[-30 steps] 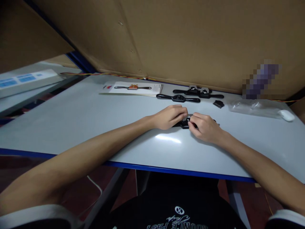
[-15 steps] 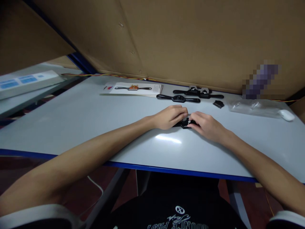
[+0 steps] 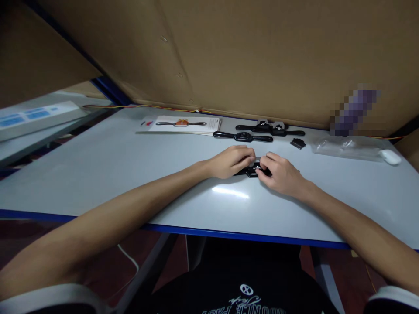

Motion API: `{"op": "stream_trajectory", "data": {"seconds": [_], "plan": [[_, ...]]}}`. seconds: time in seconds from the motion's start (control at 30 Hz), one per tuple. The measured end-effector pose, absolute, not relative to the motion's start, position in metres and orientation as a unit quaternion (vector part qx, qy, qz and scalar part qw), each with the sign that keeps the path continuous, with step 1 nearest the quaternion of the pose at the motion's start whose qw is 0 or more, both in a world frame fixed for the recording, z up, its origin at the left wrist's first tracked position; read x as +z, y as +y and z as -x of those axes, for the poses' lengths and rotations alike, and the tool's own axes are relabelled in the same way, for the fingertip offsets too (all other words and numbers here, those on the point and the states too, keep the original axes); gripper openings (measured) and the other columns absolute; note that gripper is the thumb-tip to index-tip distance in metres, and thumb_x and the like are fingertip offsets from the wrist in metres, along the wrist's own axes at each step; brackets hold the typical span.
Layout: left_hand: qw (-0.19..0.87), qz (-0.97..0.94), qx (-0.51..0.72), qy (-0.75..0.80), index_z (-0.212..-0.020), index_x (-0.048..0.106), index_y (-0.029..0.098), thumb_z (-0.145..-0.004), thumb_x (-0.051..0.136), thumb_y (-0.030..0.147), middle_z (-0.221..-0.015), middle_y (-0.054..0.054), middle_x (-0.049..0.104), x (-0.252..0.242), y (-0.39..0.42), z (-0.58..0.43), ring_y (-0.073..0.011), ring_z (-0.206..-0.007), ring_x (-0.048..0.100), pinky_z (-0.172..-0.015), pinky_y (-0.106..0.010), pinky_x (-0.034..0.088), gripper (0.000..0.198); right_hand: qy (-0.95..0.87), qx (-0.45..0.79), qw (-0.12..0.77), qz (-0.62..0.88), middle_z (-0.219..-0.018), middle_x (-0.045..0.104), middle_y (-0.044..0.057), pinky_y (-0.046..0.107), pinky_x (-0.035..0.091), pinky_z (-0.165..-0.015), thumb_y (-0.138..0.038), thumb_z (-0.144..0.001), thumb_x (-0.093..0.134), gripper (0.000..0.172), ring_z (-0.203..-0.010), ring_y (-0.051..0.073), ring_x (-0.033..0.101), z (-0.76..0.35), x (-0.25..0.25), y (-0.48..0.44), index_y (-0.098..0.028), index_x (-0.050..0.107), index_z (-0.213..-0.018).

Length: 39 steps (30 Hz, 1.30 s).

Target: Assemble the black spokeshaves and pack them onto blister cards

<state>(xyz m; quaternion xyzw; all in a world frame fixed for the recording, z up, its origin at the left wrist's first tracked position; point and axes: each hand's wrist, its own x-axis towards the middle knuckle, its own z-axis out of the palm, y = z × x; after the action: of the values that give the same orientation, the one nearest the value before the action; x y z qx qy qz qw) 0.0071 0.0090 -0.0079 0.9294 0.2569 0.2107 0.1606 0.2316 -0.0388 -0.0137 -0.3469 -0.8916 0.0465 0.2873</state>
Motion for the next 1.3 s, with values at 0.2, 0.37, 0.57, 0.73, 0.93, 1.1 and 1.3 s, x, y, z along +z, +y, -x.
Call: {"op": "stream_trajectory", "data": {"seconds": [0.2,0.37,0.57,0.73,0.93,1.1,1.3], "plan": [[0.181,-0.923,0.208,0.267,-0.08,0.049,0.021,-0.104,0.034,0.04,-0.071,-0.003,0.056,-0.007,0.009,-0.006,-0.019,-0.068,0.051,-0.068,-0.032,0.04,0.033,-0.891,0.025,0.275,0.361,-0.076,0.05,0.0,0.031,0.039,-0.063,-0.032,-0.101,0.056,0.026,-0.063,0.014,0.041,-0.228,-0.015,-0.041,-0.021,0.052,-0.077],[0.177,-0.921,0.213,0.273,-0.08,0.05,0.021,-0.104,0.032,0.036,-0.071,-0.003,0.059,-0.008,0.008,-0.007,-0.0189,-0.067,0.052,-0.07,-0.033,0.042,0.034,-0.888,0.03,0.256,0.381,-0.068,0.05,0.0,0.031,0.035,-0.061,-0.028,-0.103,0.049,0.035,-0.061,0.014,0.041,-0.222,-0.015,-0.041,-0.021,0.051,-0.069],[0.17,-0.925,0.201,0.274,-0.08,0.051,0.021,-0.103,0.031,0.034,-0.071,-0.004,0.059,-0.007,0.006,-0.01,-0.019,-0.067,0.053,-0.069,-0.033,0.041,0.034,-0.875,0.041,0.274,0.397,-0.061,0.045,-0.002,0.032,0.028,-0.058,-0.023,-0.099,0.047,0.037,-0.056,0.012,0.037,-0.219,-0.016,-0.04,-0.023,0.039,-0.062],[0.172,-0.925,0.206,0.27,-0.083,0.053,0.02,-0.104,0.029,0.034,-0.073,-0.005,0.06,-0.007,0.006,-0.008,-0.0189,-0.068,0.053,-0.07,-0.033,0.042,0.035,-0.903,0.097,0.257,0.33,-0.066,0.048,-0.003,0.03,0.034,-0.059,-0.021,-0.09,0.056,0.016,-0.058,0.012,0.039,-0.231,-0.007,-0.039,-0.022,0.051,-0.075],[0.167,-0.931,0.201,0.256,-0.083,0.054,0.02,-0.103,0.03,0.032,-0.073,-0.005,0.061,-0.009,0.008,-0.007,-0.0189,-0.068,0.053,-0.07,-0.033,0.042,0.033,-0.913,0.163,0.232,0.294,-0.075,0.052,-0.004,0.029,0.04,-0.062,-0.02,-0.098,0.057,0.025,-0.062,0.012,0.045,-0.247,0.001,-0.035,-0.021,0.065,-0.121],[0.171,-0.93,0.201,0.255,-0.083,0.054,0.02,-0.103,0.031,0.033,-0.073,-0.004,0.061,-0.009,0.009,-0.006,-0.019,-0.068,0.053,-0.069,-0.033,0.041,0.033,-0.919,0.161,0.232,0.274,-0.084,0.059,0.0,0.03,0.045,-0.066,-0.023,-0.104,0.055,0.031,-0.066,0.014,0.051,-0.25,-0.001,-0.03,-0.022,0.067,-0.132],[0.174,-0.93,0.198,0.256,-0.082,0.054,0.02,-0.106,0.029,0.033,-0.071,-0.003,0.059,-0.007,0.01,-0.005,-0.0186,-0.066,0.053,-0.069,-0.033,0.041,0.037,-0.919,0.158,0.231,0.277,-0.086,0.061,0.002,0.031,0.047,-0.067,-0.025,-0.105,0.054,0.028,-0.067,0.015,0.053,-0.25,-0.005,-0.03,-0.023,0.071,-0.128]]}}
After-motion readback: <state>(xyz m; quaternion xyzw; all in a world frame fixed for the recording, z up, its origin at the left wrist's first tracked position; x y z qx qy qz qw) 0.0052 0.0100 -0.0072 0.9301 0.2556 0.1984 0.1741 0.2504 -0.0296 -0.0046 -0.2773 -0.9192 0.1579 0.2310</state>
